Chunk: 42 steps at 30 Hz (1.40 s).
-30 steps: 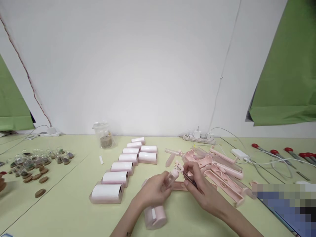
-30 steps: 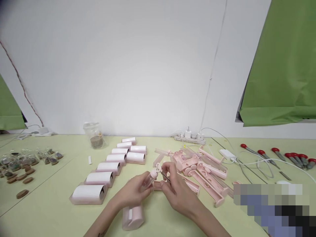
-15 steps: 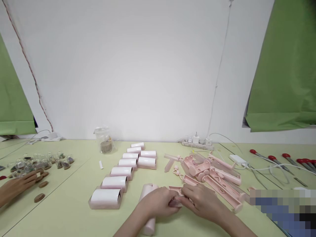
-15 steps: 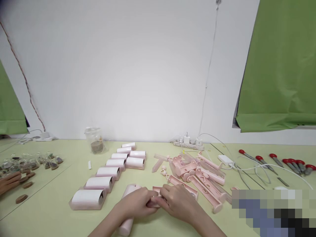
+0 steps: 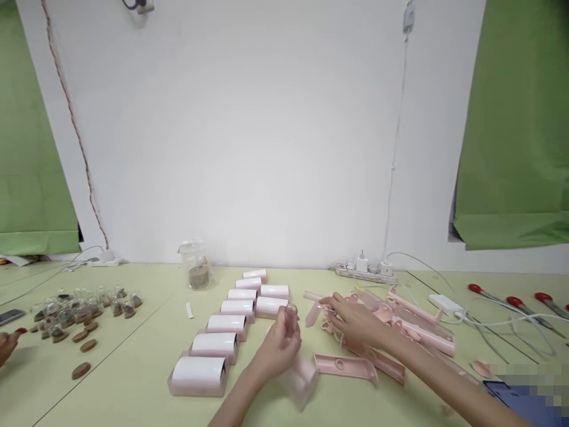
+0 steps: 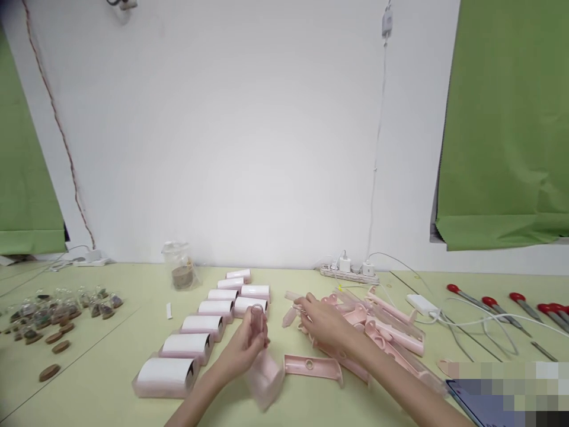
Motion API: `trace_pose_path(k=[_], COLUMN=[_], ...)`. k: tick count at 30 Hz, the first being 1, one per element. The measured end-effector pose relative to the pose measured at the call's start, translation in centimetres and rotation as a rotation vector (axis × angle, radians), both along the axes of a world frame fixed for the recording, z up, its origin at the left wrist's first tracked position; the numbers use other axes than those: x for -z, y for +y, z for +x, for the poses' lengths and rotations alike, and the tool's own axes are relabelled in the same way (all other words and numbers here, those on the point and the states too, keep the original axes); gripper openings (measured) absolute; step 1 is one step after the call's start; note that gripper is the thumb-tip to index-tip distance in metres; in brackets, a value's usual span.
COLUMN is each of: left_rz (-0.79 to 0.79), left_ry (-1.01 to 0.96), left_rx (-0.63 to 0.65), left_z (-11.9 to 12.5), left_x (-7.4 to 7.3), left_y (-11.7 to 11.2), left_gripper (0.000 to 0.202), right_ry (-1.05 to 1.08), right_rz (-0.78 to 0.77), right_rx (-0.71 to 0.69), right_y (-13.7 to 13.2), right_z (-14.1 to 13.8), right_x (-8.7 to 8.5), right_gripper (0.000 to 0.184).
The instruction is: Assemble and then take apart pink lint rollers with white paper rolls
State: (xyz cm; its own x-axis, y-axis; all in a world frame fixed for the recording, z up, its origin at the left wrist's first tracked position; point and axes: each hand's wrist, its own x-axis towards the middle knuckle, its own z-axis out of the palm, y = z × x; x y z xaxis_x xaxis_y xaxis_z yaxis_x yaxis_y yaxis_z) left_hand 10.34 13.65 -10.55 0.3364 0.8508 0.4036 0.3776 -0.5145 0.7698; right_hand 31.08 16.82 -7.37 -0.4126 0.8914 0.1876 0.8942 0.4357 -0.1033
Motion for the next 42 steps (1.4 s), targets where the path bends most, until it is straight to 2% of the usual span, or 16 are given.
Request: trace_pose_path(k=[5,8,11,14,17,21,25,28,30,31,32,34,36,37,39,42], left_rz=[-0.066,-0.054,-0.105,-0.22,-0.311,-0.218,-0.125,0.053,0.061,-0.051,-0.262,-0.741,-1.005,-1.023,-0.928,-0.748], left_ry=[-0.029,-0.003,0.032,-0.005,-0.032,-0.064,-0.079,-0.101,-0.257,-0.385,-0.51,-0.721,-0.844,-0.879,-0.895,-0.852], left_rx=[0.125,0.032,-0.076,-0.11,-0.052,-0.164,-0.291,-0.391,-0.454,-0.435,-0.333,0.077,0.368,0.396,0.306,0.187], left_z=[-0.5,-1.8,-3.1,-3.8,-3.7,-3.2,-2.7,-2.2,-1.6,-1.2,-0.7,0.3,1.5,2.1,3.1,4.4], left_x=[0.4,0.4,0.7,1.5,2.5,4.0,4.5,3.4,1.9,1.0,0.1,-1.3,-2.0,-2.1,-1.7,-0.5], left_y=[-0.6,-0.5,-0.4,-0.6,-0.9,0.0,1.4,0.9,-0.3,-1.0,-1.6,-2.7,-3.1,-3.1,-2.9,-2.7], left_gripper=[0.037,0.07,0.077,0.082,0.097,0.095,0.087,0.077,0.066,0.061,0.059,0.07,0.071,0.063,0.048,0.06], right_ry=[-0.102,-0.073,-0.018,0.248,0.591,0.853,1.098,1.255,1.389,1.456,1.509,1.515,1.443,1.412,1.405,1.464], right_rz=[-0.041,-0.049,-0.069,-0.202,-0.256,-0.131,0.056,0.17,0.152,0.112,0.056,-0.079,-0.216,-0.28,-0.377,-0.419], right_rx=[0.108,0.158,0.157,0.063,-0.046,-0.127,-0.076,-0.017,-0.043,-0.074,-0.112,-0.164,-0.173,-0.158,-0.068,0.101], right_y=[2.9,2.6,1.0,-1.2,-2.8,-2.5,-1.9,-2.9,-4.0,-4.5,-4.9,-5.4,-5.6,-5.6,-5.4,-5.4], right_z=[-0.3,0.6,0.7,-1.1,-4.1,-7.1,-6.7,-4.8,-3.4,-2.9,-2.4,-1.9,-1.8,-1.8,-1.8,-1.8], right_x=[0.8,-0.4,-1.5,-1.5,-0.5,-0.2,-2.7,-4.5,-4.6,-4.3,-3.8,-2.3,-0.5,0.4,2.0,3.7], right_gripper=[0.026,0.021,0.031,0.044,0.047,0.023,0.025,0.026,0.026,0.025,0.026,0.029,0.031,0.032,0.034,0.036])
